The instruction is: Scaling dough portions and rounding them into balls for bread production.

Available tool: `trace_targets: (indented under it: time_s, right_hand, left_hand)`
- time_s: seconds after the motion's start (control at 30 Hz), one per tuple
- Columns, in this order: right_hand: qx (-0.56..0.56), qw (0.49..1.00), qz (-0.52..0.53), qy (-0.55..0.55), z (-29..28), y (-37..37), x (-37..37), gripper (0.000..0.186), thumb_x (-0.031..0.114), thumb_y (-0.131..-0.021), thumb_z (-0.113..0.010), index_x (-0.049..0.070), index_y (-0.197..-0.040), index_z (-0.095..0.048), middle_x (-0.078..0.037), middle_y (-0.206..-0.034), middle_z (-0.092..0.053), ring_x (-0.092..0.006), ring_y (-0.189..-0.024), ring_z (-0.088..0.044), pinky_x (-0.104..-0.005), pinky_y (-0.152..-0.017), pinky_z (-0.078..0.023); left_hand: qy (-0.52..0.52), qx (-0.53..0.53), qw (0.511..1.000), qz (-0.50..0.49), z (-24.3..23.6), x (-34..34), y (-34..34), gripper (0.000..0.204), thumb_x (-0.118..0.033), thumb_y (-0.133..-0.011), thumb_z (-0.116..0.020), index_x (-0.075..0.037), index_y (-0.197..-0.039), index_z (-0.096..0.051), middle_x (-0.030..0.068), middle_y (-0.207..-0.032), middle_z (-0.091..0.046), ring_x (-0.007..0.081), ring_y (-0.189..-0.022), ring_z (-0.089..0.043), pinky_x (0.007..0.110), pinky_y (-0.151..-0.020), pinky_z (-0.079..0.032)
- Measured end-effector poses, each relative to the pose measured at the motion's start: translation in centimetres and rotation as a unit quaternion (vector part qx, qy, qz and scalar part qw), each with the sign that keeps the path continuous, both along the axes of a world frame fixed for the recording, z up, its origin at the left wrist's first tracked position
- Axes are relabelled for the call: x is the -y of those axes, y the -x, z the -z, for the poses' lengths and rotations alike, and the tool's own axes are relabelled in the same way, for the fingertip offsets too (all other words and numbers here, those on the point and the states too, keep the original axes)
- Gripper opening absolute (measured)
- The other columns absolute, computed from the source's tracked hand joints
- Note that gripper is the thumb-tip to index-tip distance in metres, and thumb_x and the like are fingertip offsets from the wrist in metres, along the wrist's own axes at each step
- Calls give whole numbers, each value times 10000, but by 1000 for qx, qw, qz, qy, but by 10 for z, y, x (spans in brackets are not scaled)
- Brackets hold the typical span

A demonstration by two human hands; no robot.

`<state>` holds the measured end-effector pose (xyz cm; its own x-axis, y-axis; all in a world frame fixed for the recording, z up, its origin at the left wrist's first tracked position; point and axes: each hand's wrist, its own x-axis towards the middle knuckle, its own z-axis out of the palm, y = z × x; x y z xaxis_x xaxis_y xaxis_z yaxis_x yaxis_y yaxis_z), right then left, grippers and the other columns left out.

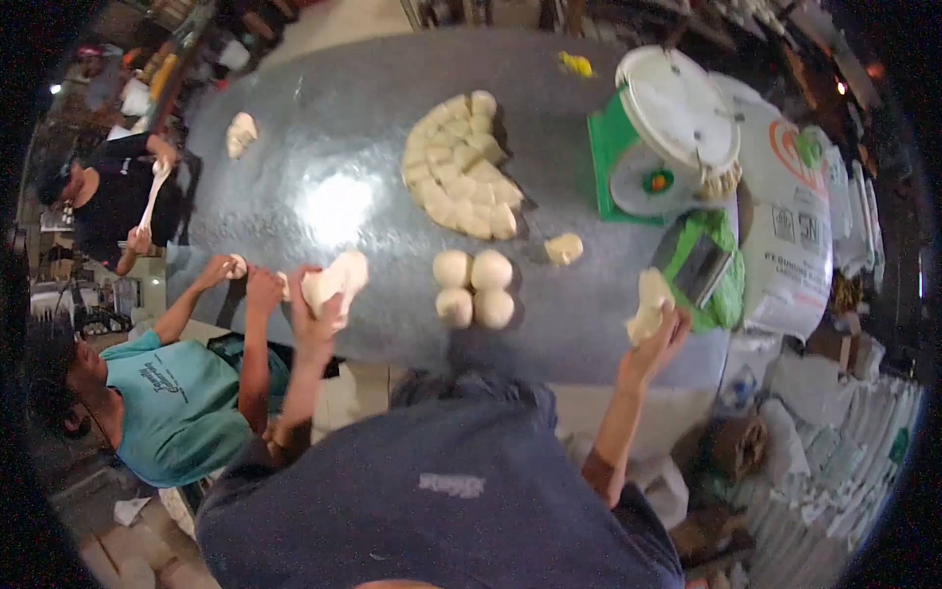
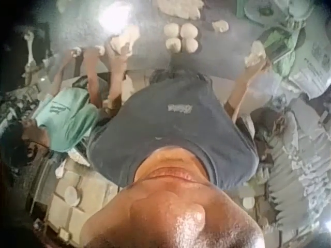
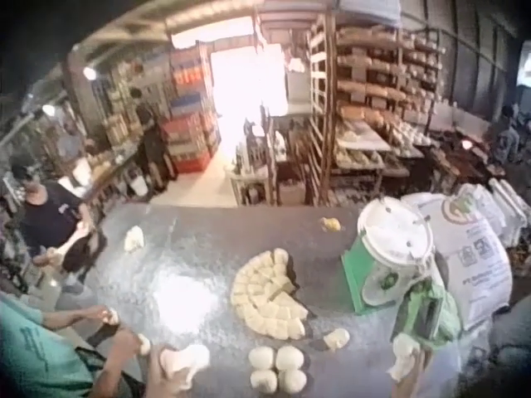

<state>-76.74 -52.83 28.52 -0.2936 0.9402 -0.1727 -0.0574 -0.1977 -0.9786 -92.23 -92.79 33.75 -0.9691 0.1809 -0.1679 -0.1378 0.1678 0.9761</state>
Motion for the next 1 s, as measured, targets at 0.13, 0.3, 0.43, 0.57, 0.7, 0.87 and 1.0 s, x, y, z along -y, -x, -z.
trace_targets:
  time_s: [0.13, 0.3, 0.43, 0.57, 0.7, 0.87, 1.0]
  right_hand:
    - [535, 773, -201, -275, 142, -47, 15, 470, 323, -913, -537, -7, -1239, -464, -217, -1212, -481, -359, -1132, -457, -482, -960, -336]
    - [367, 692, -93, -614, 141, -26, 27, 323, 244, -867, -593, 51, -1122, -544, -129, -1100, -538, -336, -1014, -507, -488, -898, -365]
    - [468, 721, -199, -471, 148, 5, -13, 234, 259, -882, -560, 48, -979, -579, -145, -1044, -586, -352, -1020, -531, -494, -900, -388]
    - [513, 727, -56, -453, 165, 9, 5, 276, 313, -899, -534, 50, -880, -616, -141, -947, -619, -364, -951, -561, -485, -828, -427]
    - [413, 733, -54, -537, 145, 5, 37, 373, 376, -915, -505, 19, -984, -590, -199, -1015, -582, -384, -975, -540, -473, -851, -410]
    - [447, 821, -181, -305, 106, -62, 61, 492, 360, -948, -457, -28, -1251, -456, -293, -1243, -459, -406, -1071, -482, -473, -956, -346]
    - [422, 567, -235, -668, 233, -178, -54, 453, 278, -938, -504, -38, -1251, -424, -233, -1167, -509, -350, -1088, -479, -433, -913, -404]
  left_hand:
    - [480, -201, 853, -46, 183, 39, -26, 737, -387, -851, -610, 43, -1340, -263, 352, -1260, -340, 485, -1131, -378, 554, -942, -332]
    - [394, -320, 860, -60, 208, 11, -5, 626, -374, -872, -575, 43, -1288, -365, 351, -1285, -340, 507, -1208, -329, 551, -975, -319]
    - [442, -317, 838, 48, 199, -1, 61, 347, -333, -879, -565, 9, -911, -613, 219, -936, -601, 394, -958, -531, 484, -832, -411]
    - [414, -344, 842, -46, 231, -14, 76, 338, -355, -846, -587, -41, -724, -608, 149, -688, -565, 362, -721, -530, 469, -700, -407]
    - [360, -489, 795, 6, 226, 12, -9, 453, -475, -842, -581, -27, -845, -654, 144, -798, -611, 293, -762, -585, 422, -726, -439]
    - [354, -266, 896, -31, 154, 9, -1, 550, -566, -867, -493, -42, -1009, -580, 217, -979, -602, 375, -916, -573, 463, -739, -464]
    - [327, -97, 938, 55, 210, 58, -5, 540, -466, -865, -560, -75, -1229, -480, 198, -979, -572, 393, -955, -544, 482, -775, -462]
